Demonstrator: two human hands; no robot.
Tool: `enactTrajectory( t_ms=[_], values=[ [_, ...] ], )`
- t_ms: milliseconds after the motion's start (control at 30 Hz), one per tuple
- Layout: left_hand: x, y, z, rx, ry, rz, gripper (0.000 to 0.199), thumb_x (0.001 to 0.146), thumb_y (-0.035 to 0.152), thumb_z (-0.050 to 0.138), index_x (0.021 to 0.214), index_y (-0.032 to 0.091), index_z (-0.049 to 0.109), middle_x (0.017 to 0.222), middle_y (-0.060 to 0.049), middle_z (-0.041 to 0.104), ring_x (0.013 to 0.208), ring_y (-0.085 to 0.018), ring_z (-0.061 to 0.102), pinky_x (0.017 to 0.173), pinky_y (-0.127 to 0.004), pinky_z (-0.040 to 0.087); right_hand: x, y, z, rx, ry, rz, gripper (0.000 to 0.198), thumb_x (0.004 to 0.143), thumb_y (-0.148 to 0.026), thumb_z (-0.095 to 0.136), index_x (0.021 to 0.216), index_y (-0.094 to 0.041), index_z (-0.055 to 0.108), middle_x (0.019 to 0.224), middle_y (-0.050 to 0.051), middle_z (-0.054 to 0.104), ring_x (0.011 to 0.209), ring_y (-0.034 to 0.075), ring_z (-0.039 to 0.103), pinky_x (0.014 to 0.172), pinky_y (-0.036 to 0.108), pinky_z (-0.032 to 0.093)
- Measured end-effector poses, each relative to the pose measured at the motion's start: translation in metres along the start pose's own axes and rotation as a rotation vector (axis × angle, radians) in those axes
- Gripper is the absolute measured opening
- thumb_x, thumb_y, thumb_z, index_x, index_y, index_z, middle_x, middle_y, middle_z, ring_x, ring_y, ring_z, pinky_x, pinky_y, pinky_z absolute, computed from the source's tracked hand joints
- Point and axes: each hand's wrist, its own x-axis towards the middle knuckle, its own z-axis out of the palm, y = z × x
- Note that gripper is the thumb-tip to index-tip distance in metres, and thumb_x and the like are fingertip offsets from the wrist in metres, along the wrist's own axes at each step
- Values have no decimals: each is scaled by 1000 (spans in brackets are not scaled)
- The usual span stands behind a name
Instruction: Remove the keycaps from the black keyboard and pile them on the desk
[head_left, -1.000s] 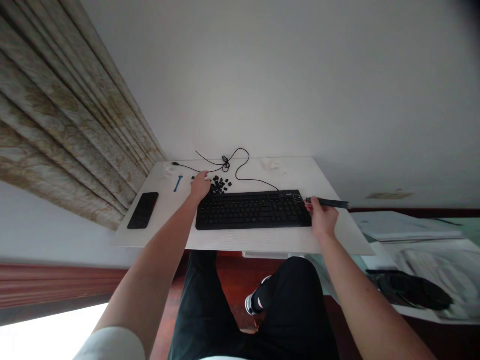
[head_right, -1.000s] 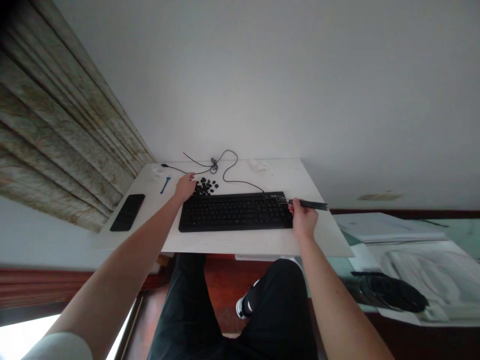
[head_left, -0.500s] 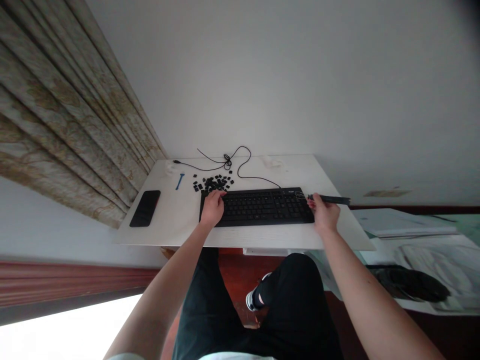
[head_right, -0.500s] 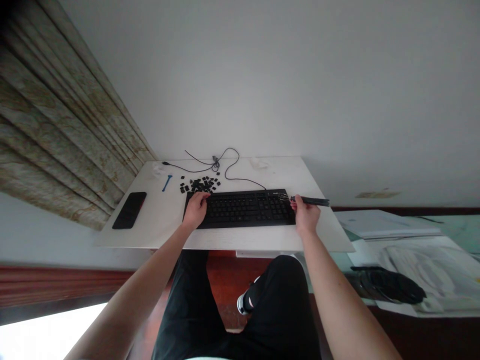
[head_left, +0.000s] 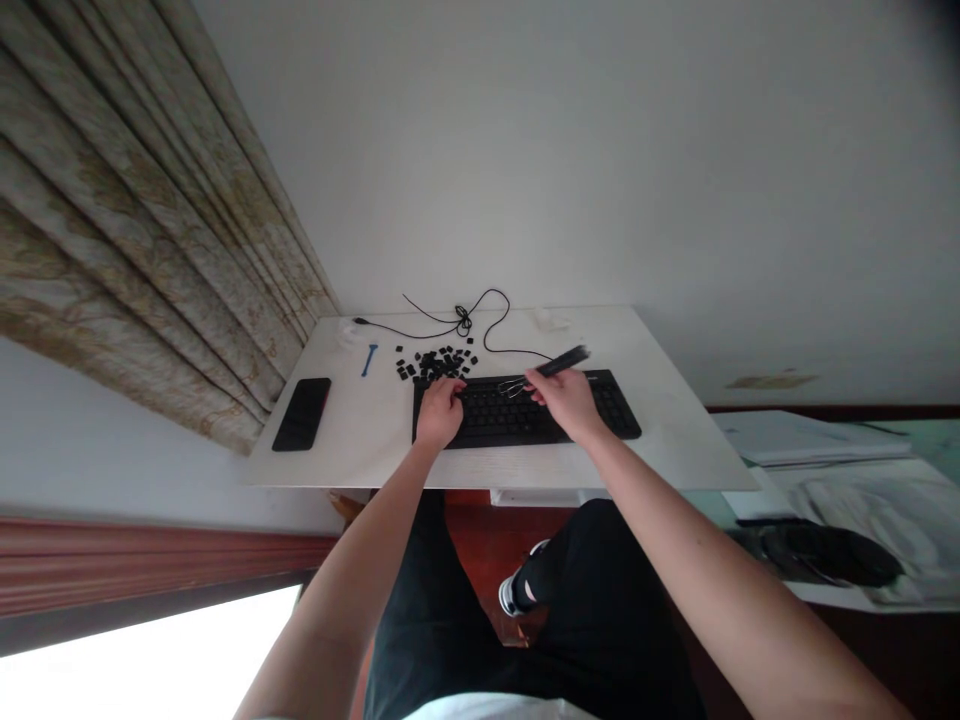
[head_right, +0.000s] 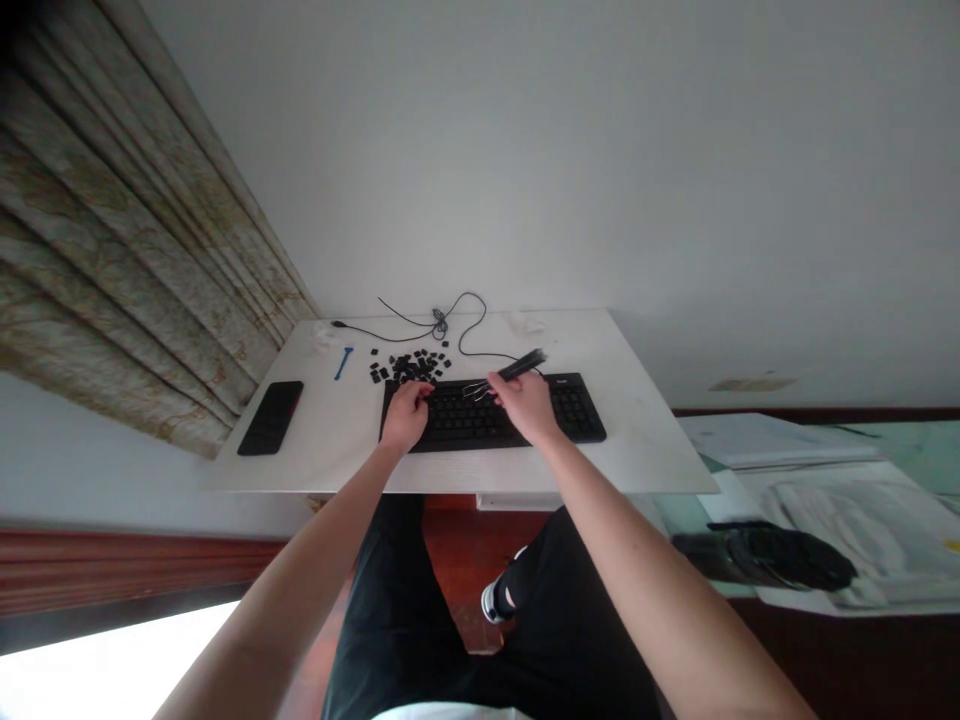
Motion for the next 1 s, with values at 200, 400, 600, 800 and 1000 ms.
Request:
enactTrajectory(
  t_ms=[200, 400, 600, 800, 1000],
  values=[
    [0, -3, 0, -64, 30, -30, 45, 73, -7, 42, 100, 18, 67, 101, -7, 68, 98, -20, 64, 96, -37, 52, 3, -28, 53, -266, -202, -41, 29, 89, -39, 66, 72, -17, 68, 68, 7, 73, 60, 18, 69, 54, 24, 50],
    [0, -3, 0, -87, 20, -30, 47, 71, -7, 43, 101, 20, 68, 98, -6, 68, 97, -20, 64, 95, -37, 53, 5, -38, 64, -547, -192, -122, 33, 89, -38, 64, 62, -20, 63, 63, 6, 70, 67, 22, 70, 60, 26, 44],
    [-1, 1, -1, -55, -2, -23, 44, 71, -4, 49, 104, 19, 67, 99, -6, 68, 97, -21, 63, 94, -37, 53, 3, -40, 70, -610, -187, -118, 27, 90, -37, 63, 70, -20, 67, 72, 7, 73, 72, 23, 71, 61, 26, 44],
    [-1, 9, -4, 117, -107, 26, 36, 74, 5, 59, 106, 20, 66, 103, -7, 68, 106, -26, 62, 97, -42, 50, 5, -42, 79, -667, -242, -108, 20, 91, -35, 62, 84, -19, 71, 81, 10, 76, 80, 24, 73, 69, 28, 50],
    [0, 14, -5, 274, -189, 33, 16, 80, 14, 63, 95, 20, 66, 102, -9, 68, 109, -29, 60, 95, -43, 47, 9, -47, 85, -831, -332, -173, 19, 92, -32, 61, 95, -16, 72, 96, 14, 76, 94, 27, 72, 79, 31, 52]
  ],
)
